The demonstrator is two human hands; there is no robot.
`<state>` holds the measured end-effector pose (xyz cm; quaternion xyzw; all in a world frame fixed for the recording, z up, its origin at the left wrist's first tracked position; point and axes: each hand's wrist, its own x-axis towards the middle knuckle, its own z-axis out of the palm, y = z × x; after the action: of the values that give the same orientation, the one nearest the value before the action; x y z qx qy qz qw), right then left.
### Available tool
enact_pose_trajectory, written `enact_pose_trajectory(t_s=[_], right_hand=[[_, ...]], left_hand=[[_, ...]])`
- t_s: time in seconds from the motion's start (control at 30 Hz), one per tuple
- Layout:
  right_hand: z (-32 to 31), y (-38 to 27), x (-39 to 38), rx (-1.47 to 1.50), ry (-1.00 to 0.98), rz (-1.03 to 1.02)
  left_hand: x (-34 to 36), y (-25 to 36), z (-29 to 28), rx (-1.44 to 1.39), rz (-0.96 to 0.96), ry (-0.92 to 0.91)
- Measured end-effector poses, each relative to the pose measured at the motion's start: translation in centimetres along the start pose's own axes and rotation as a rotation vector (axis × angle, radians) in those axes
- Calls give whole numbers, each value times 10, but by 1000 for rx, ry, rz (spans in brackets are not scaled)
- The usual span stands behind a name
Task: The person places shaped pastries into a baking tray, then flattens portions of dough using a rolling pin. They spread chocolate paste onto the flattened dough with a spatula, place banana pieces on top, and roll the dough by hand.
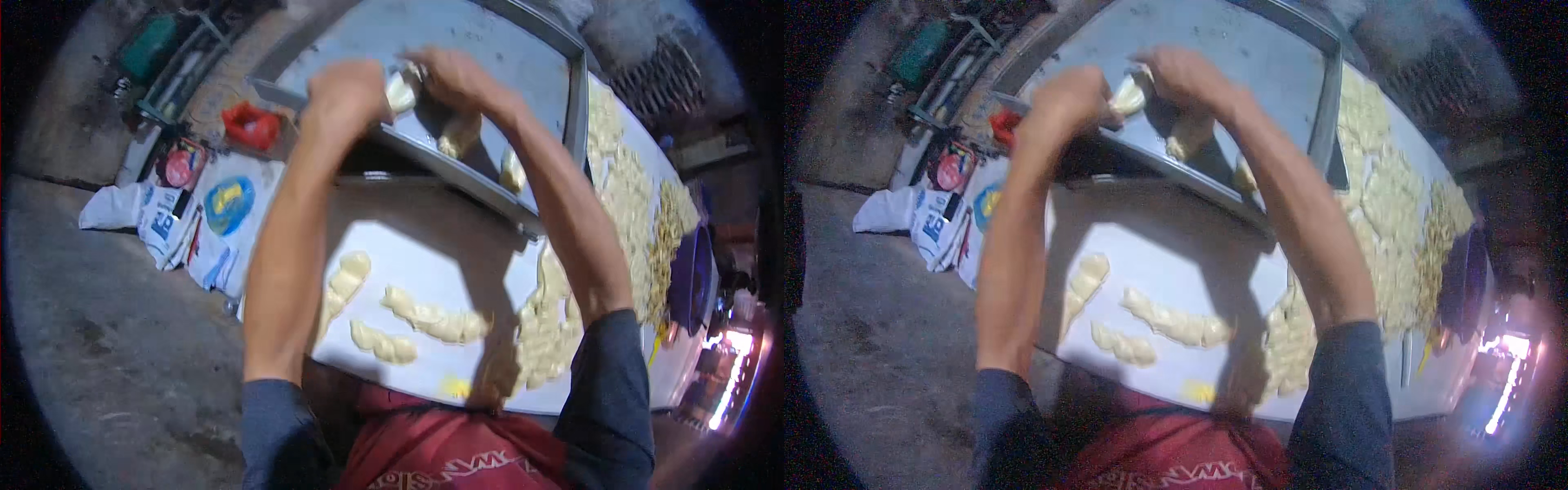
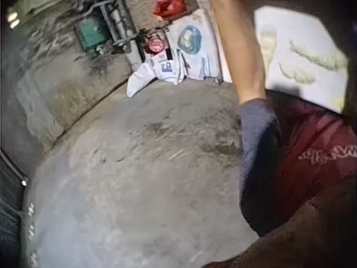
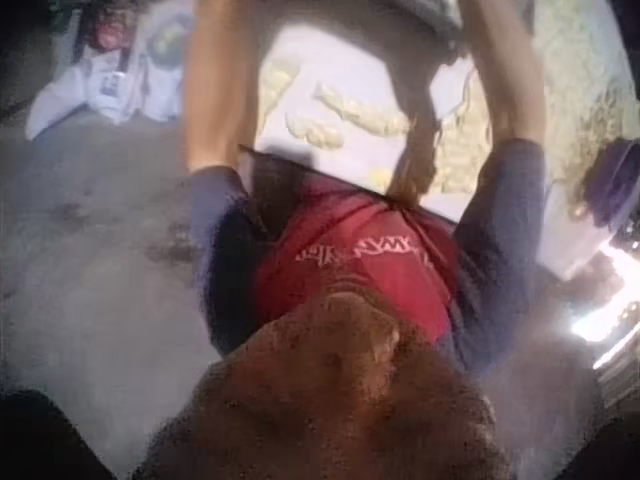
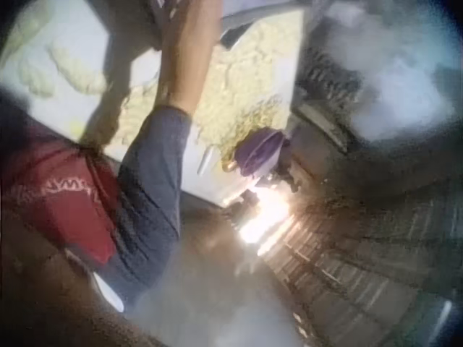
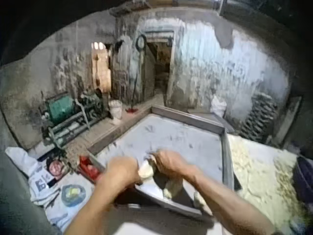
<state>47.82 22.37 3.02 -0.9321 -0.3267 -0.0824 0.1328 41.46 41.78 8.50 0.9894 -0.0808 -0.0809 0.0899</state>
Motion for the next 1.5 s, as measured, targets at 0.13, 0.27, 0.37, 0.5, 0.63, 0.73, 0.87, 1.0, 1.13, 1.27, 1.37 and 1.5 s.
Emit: enact_pose_trajectory(t_s=[0.13, 0.27, 0.37, 0.5, 0.63, 0.73, 0.87, 1.0, 1.13, 1.27, 1.37, 1.5], right_hand=[[-18, -6, -1, -275, -118, -98], [-71, -17, -46, -3, 63, -13], [-117, -74, -106, 240, 161, -51], [-119, -107, -226, 299, 178, 24], [-70, -124, -319, 469, -105, 285], [-29, -133, -360, 311, -200, 261], [-11, -152, -368, 272, -144, 272], [-10, -145, -369, 348, -117, 200], [-8, -144, -385, 716, -151, 449], [-14, -152, -381, 1099, -55, 723], [-15, -152, -383, 1084, -127, 906], [-18, -159, -374, 1053, -68, 865]], left_hand=[[11, -27, 4, 3, 24, -24], [-7, 11, -11, 17, -65, 77], [-24, 2, -10, 51, -38, 258], [-83, -7, 9, -75, 210, 566], [-161, 10, 56, -339, 362, 617], [-207, 36, 103, -485, 512, 326], [-235, 78, 143, -622, 583, 12], [-244, 98, 167, -593, 639, -6], [-239, 99, 176, -503, 669, -88], [-239, 100, 177, -512, 654, -110], [-239, 112, 176, -604, 639, 58], [-239, 114, 182, -461, 698, -1]])
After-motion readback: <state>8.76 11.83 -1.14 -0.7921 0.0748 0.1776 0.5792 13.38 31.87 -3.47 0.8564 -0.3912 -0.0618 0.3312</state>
